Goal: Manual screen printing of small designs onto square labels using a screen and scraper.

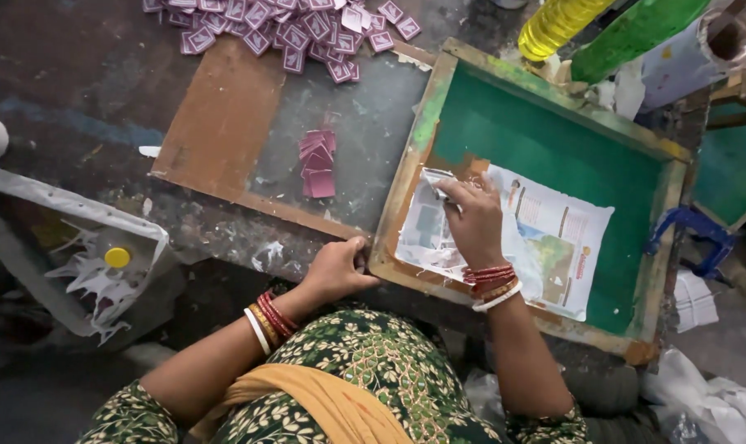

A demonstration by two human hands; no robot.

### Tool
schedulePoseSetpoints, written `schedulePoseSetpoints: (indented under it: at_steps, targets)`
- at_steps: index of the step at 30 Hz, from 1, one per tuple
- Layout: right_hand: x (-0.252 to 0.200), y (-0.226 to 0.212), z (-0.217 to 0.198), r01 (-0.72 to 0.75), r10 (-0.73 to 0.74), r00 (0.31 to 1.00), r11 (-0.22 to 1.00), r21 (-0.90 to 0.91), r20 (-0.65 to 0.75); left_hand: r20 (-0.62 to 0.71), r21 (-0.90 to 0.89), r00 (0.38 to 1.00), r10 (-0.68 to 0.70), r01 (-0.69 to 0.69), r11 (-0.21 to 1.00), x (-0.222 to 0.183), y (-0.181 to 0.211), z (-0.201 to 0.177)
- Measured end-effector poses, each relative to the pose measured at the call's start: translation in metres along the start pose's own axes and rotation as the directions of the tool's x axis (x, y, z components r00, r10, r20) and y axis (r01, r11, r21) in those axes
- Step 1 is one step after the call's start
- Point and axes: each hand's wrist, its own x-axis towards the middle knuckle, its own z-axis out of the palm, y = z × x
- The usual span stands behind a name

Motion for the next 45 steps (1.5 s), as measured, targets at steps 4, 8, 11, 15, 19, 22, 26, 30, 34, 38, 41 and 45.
schedulePoseSetpoints:
  at_steps: [4,8,11,15,19,22,26,30,34,38,41,45]
  targets:
    - [-0.011,-0.011,-0.003,-0.035,0.034,0.998,0.999,0.026,0.052,-0.004,-0.022,1.000,-0.022,0.022,1.000,0.000,0.004,0.000]
    - [-0.030,-0.020,-0.004,-0.040,0.036,0.997,0.998,0.053,0.074,0.000,-0.021,1.000,-0.031,0.031,0.999,-0.002,0.007,-0.001]
    - [-0.042,-0.027,-0.007,-0.033,0.027,0.996,0.997,0.074,0.089,-0.001,-0.007,0.999,-0.047,0.047,0.999,-0.002,0.007,-0.002]
    - [-0.058,-0.032,-0.011,-0.020,0.004,0.990,0.994,0.111,0.143,-0.021,-0.005,1.000,-0.015,0.015,1.000,-0.002,0.009,-0.002]
    - [-0.062,-0.030,-0.021,0.032,-0.072,0.965,0.987,0.159,0.252,-0.012,0.020,0.999,-0.036,0.036,0.999,-0.003,0.009,-0.002]
    - [-0.040,-0.022,-0.036,0.119,-0.213,0.894,0.961,0.251,0.393,-0.048,0.010,0.999,0.026,-0.025,1.000,-0.002,0.000,0.003]
    - [-0.015,0.010,-0.039,0.217,-0.335,0.781,0.937,0.275,0.527,-0.036,0.009,0.999,-0.007,0.008,1.000,-0.002,0.007,0.001]
    - [-0.009,0.035,-0.052,0.221,-0.358,0.682,0.932,0.286,0.638,-0.047,0.030,0.999,0.013,-0.012,0.999,-0.003,0.001,0.001]
    - [-0.028,0.059,-0.078,0.168,-0.263,0.642,0.965,0.203,0.720,-0.047,0.052,0.999,0.021,-0.018,0.998,-0.001,0.000,0.004]
    - [-0.052,0.078,-0.098,0.144,-0.197,0.681,0.980,0.134,0.706,-0.023,0.010,1.000,-0.001,0.001,1.000,-0.003,0.007,0.001]
    - [-0.052,0.071,-0.116,0.119,-0.131,0.722,0.991,0.064,0.679,-0.025,0.059,0.998,-0.059,0.061,0.996,-0.002,0.016,0.000]
    - [-0.048,0.050,-0.107,-0.106,0.080,0.829,0.994,0.015,0.554,0.030,0.353,0.999,-0.017,0.006,0.936,0.003,0.027,-0.003]
